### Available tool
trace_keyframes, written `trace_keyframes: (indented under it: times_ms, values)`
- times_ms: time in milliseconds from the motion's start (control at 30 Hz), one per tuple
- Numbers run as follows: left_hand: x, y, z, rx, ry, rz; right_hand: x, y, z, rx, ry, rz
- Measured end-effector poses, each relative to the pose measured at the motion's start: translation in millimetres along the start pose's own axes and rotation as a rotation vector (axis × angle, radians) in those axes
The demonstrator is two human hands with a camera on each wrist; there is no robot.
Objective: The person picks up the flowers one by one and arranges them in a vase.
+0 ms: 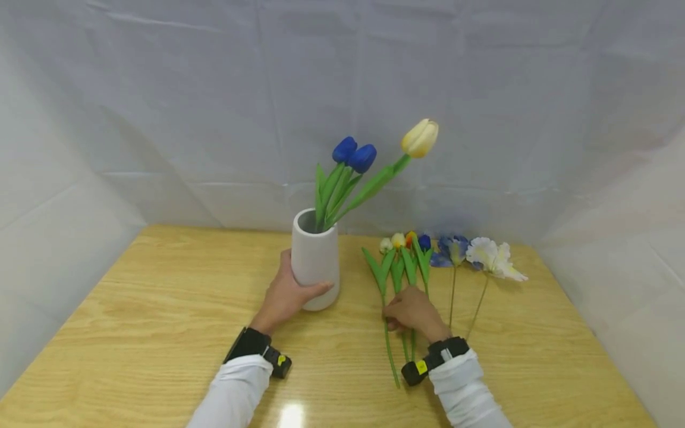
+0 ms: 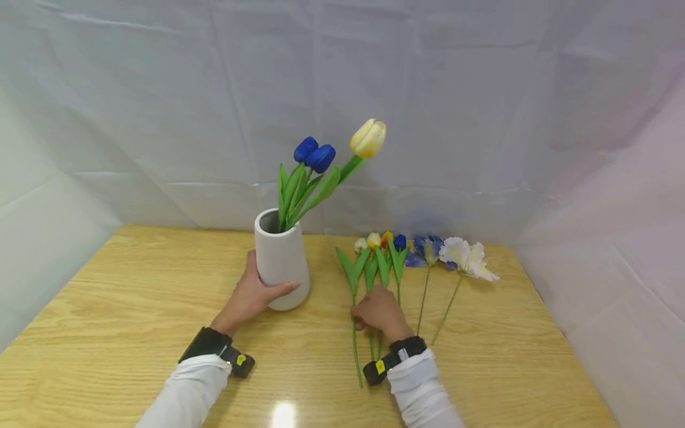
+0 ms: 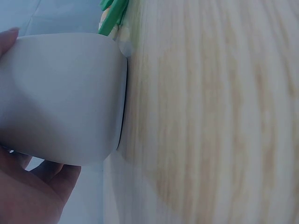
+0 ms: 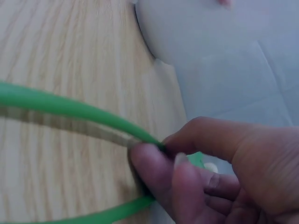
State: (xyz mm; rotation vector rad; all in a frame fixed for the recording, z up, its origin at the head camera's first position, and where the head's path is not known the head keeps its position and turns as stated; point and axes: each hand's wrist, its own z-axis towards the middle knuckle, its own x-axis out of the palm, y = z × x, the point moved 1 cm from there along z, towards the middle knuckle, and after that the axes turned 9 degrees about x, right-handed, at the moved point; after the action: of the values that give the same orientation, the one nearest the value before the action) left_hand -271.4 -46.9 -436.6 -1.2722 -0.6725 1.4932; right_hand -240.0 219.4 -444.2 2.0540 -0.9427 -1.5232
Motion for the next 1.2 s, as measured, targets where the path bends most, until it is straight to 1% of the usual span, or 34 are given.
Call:
trace_keyframes:
  times_ms: [133, 367, 433, 667, 767, 867, 967, 1067, 1200]
  values:
    - [-0.8, 0.1, 0.5, 0.011, 0.002, 0.004, -1, -2, 0.7, 0.011, 0.032, 0.099]
    - [-0.7, 2.8, 0.4, 0.012, -0.002, 0.009, 1, -8, 1.2, 0.094, 0.064, 0.287]
    - [-0.9, 2.9, 0.4, 0.011, -0.007, 0.007, 1, -9, 0.9, 0.096, 0.066, 0.314]
    - [0.7, 2.9, -0.8, 0.004, -0.006, 0.010, -1, -11, -1.8, 0.085, 0.076, 0.322]
    - [1.1, 2.7, -0.8, 0.005, -0.012, 0.008, -2, -12, -3.9, 0.060, 0.087, 0.332]
    - [1.2, 2.4, -0.6, 0.010, -0.016, 0.009, -4, -13, -6.4, 0.020, 0.079, 0.335]
    - [1.2, 2.0, -0.5, 0.014, -0.013, 0.008, -7, -13, -9.4, -0.034, 0.058, 0.346]
    - [1.1, 1.8, -0.6, 0.016, -0.008, 0.007, -11, -11, -13.4, -0.088, 0.035, 0.383]
    - [1.3, 1.8, -0.7, 0.021, -0.007, 0.008, -17, -6, -18.2, -0.137, -0.001, 0.419]
